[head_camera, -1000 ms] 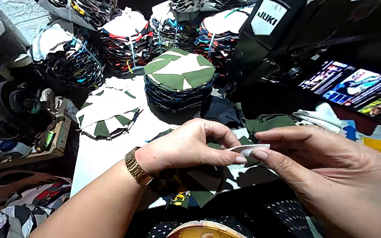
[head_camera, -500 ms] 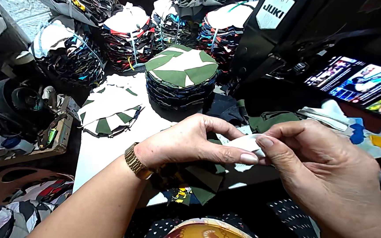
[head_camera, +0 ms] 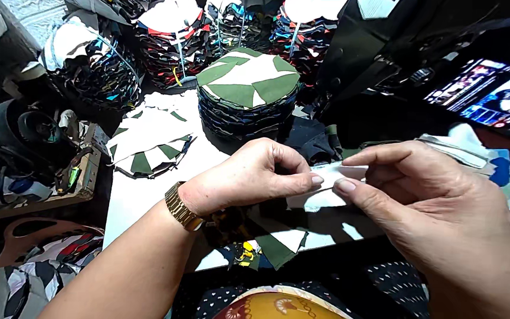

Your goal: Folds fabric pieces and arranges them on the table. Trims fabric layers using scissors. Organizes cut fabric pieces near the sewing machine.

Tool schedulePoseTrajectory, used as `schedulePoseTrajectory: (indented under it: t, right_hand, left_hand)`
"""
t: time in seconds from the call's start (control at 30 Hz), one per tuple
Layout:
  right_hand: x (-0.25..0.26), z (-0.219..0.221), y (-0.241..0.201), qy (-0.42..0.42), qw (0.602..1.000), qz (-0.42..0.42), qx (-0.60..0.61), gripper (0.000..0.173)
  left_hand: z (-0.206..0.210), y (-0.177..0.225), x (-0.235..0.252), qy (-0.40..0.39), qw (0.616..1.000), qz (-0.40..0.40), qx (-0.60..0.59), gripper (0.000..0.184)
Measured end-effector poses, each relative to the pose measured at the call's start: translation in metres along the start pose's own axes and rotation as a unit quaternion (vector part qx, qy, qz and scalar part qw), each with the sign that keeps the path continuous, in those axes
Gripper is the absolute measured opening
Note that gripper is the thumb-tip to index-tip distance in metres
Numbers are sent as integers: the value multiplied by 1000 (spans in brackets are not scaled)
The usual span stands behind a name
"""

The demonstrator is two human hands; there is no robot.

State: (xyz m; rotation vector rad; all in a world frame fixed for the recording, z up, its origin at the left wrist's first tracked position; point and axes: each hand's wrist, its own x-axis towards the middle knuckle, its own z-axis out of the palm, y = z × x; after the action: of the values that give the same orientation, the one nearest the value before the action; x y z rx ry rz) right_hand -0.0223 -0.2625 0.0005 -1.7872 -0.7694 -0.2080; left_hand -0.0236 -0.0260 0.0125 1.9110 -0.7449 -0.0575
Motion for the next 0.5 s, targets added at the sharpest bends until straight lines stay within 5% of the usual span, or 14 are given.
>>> schedulePoseTrajectory:
  t: [0.2,0.5]
  right_hand:
    - [4,3,2,56,998,-10,19,24]
    - [-9,27,10,36,998,47,-11,17]
  left_hand:
    - [-5,9,0,15,996,-52,-77,5]
    - [-21,9,-5,-53,988,-141,26,23]
